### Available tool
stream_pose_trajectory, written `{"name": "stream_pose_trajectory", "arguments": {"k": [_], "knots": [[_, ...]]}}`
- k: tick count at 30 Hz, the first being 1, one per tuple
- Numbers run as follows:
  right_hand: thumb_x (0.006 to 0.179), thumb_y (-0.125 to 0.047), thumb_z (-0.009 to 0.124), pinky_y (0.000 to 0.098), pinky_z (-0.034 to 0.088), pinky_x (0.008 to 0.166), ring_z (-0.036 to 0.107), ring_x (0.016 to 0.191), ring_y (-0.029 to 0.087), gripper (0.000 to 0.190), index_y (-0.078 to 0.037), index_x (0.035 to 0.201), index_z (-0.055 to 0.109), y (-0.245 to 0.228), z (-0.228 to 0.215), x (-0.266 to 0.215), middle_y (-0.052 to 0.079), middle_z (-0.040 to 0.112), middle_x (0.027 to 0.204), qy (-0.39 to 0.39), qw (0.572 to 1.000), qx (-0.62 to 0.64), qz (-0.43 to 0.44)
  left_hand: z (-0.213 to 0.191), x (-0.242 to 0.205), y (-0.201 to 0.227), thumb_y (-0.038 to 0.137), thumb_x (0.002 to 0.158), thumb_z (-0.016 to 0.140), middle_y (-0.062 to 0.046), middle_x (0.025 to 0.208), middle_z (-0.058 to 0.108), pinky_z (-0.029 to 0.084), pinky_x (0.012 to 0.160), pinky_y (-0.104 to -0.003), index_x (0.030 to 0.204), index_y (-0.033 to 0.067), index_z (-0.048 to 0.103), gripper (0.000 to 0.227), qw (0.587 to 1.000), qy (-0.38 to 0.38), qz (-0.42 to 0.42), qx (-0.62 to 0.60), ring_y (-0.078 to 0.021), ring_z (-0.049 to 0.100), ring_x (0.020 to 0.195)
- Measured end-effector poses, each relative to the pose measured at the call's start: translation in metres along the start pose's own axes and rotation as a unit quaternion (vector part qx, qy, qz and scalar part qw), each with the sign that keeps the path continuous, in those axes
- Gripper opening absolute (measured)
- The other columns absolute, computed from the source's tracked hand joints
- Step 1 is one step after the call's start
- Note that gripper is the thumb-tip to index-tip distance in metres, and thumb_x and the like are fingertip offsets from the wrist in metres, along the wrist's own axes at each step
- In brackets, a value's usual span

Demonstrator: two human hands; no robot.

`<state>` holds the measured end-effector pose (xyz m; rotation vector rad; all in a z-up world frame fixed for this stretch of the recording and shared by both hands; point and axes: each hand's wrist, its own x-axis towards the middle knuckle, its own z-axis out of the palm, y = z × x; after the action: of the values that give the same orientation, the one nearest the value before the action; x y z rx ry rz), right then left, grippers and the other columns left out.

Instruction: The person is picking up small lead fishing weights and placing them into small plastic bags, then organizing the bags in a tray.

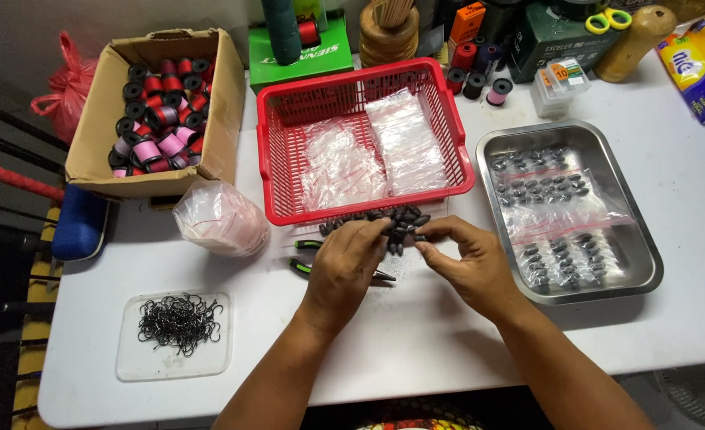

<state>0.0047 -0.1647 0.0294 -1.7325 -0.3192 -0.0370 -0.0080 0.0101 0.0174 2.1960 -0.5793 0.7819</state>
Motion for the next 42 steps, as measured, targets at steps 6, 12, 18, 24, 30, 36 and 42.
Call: {"name": "stream_pose_trajectory", "arguments": {"k": [6, 12, 18, 24, 30, 36, 42], "knots": [[0.074, -0.005, 0.069, 0.0329, 0.048, 0.078, 0.061, 0.079, 0.013, 0.014, -0.005, 0.088, 0.068, -0.004, -0.001, 0.001, 0.007, 0.067, 0.08, -0.004, 1.0, -0.01, -0.002, 0.0, 0.0, -0.003, 0.014, 0.083, 0.063, -0.006, 0.075, 0.058, 0.05, 0.065, -0.033, 0.103, 0.0071, 0.062, 0.022, 1.0, -0.002, 0.018, 0.006, -0.0227, 0.062, 0.069], [0.074, -0.004, 0.067, 0.0341, 0.048, 0.079, 0.062, 0.081, 0.016, 0.013, -0.005, 0.087, 0.068, -0.007, -0.003, 0.002, 0.009, 0.068, 0.083, -0.019, 0.999, -0.024, -0.007, -0.001, 0.002, -0.002, 0.013, 0.082, 0.063, -0.005, 0.075, 0.059, 0.049, 0.065, -0.033, 0.1, 0.0071, 0.063, 0.019, 1.0, 0.002, 0.021, 0.01, -0.0221, 0.062, 0.069], [0.071, -0.004, 0.07, 0.0371, 0.049, 0.079, 0.065, 0.086, 0.023, 0.014, -0.005, 0.085, 0.068, -0.001, -0.005, 0.0, 0.011, 0.068, 0.086, -0.02, 0.999, -0.03, -0.038, -0.001, 0.003, -0.001, 0.009, 0.084, 0.06, -0.007, 0.08, 0.06, 0.05, 0.067, -0.035, 0.103, 0.0056, 0.062, 0.02, 1.0, 0.004, 0.027, 0.005, -0.0246, 0.063, 0.075], [0.079, 0.004, 0.058, 0.04, 0.04, 0.095, 0.055, 0.109, 0.029, 0.012, 0.001, 0.091, 0.059, -0.043, -0.031, 0.017, 0.019, 0.06, 0.11, 0.045, 0.994, 0.002, -0.104, -0.003, 0.007, 0.001, 0.013, 0.085, 0.059, -0.006, 0.074, 0.06, 0.05, 0.063, -0.035, 0.101, 0.0058, 0.062, 0.018, 0.999, 0.007, 0.031, 0.004, -0.0239, 0.062, 0.068], [0.074, 0.004, 0.06, 0.0331, 0.05, 0.073, 0.062, 0.069, 0.016, 0.02, -0.006, 0.091, 0.063, -0.024, -0.017, 0.005, 0.007, 0.064, 0.078, -0.038, 0.998, 0.022, -0.051, 0.004, 0.0, -0.007, 0.016, 0.084, 0.06, 0.0, 0.068, 0.059, 0.048, 0.063, -0.031, 0.091, 0.0115, 0.065, 0.009, 1.0, 0.002, 0.02, -0.003, -0.0192, 0.061, 0.062], [0.072, -0.002, 0.061, 0.0315, 0.048, 0.063, 0.059, 0.058, 0.018, 0.025, -0.012, 0.094, 0.069, -0.003, -0.011, 0.005, 0.007, 0.067, 0.068, -0.098, 0.993, -0.058, 0.002, 0.01, -0.003, -0.005, 0.019, 0.087, 0.055, -0.003, 0.065, 0.057, 0.048, 0.063, -0.032, 0.088, 0.012, 0.064, 0.012, 0.998, -0.045, 0.026, -0.019, -0.0216, 0.06, 0.061], [0.076, -0.005, 0.055, 0.0342, 0.048, 0.065, 0.059, 0.061, 0.018, 0.027, -0.012, 0.101, 0.063, -0.011, -0.021, 0.007, 0.009, 0.07, 0.071, -0.162, 0.983, -0.072, 0.043, 0.013, 0.0, 0.002, 0.022, 0.091, 0.048, -0.003, 0.071, 0.059, 0.047, 0.06, -0.033, 0.092, 0.0118, 0.064, 0.018, 0.997, -0.061, 0.0, -0.042, -0.0232, 0.061, 0.064]]}}
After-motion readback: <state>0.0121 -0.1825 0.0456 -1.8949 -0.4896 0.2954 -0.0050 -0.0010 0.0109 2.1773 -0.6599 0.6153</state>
